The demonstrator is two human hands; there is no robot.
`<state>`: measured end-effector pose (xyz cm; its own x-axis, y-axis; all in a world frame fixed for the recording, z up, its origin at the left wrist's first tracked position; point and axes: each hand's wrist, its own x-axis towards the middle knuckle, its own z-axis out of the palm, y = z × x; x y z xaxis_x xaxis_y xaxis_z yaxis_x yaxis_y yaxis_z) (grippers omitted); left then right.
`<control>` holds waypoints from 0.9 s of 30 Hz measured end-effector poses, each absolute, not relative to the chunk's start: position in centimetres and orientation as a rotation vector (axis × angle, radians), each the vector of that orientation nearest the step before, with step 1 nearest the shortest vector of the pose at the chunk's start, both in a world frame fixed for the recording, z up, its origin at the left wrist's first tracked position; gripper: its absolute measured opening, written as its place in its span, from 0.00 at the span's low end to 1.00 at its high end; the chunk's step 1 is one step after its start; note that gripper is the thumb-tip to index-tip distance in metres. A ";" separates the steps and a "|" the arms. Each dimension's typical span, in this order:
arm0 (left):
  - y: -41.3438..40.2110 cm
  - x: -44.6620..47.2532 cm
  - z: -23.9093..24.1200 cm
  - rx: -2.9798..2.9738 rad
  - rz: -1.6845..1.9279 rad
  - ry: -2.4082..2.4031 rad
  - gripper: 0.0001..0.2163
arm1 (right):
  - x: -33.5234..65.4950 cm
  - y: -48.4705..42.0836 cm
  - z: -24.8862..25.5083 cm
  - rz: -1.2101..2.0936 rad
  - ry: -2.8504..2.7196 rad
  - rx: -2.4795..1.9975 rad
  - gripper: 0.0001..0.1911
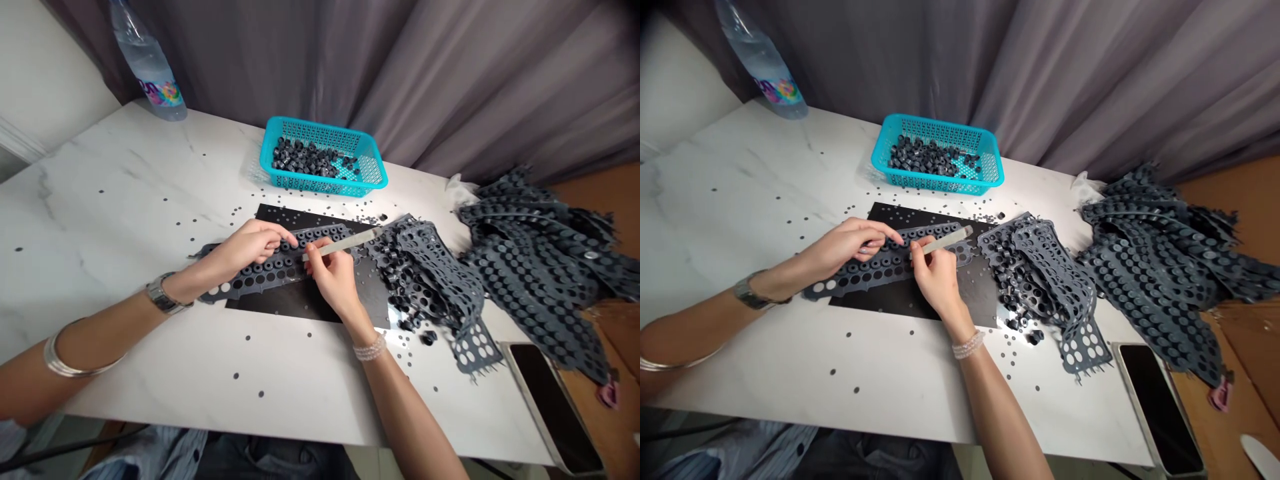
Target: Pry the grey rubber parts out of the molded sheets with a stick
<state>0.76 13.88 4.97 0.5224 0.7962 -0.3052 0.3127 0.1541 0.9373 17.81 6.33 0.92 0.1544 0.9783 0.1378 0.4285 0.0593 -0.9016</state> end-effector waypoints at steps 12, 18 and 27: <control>12.0 0.9 3.4 2.577 0.224 1.087 0.10 | 17.2 6.4 1.1 0.659 -1.564 -1.511 0.17; 12.2 1.1 3.3 2.524 0.254 1.038 0.09 | 16.5 6.3 0.7 0.539 -1.673 -1.525 0.13; 14.2 -0.9 9.2 1.481 0.560 1.071 0.05 | 16.8 6.6 0.6 0.609 -1.487 -1.555 0.16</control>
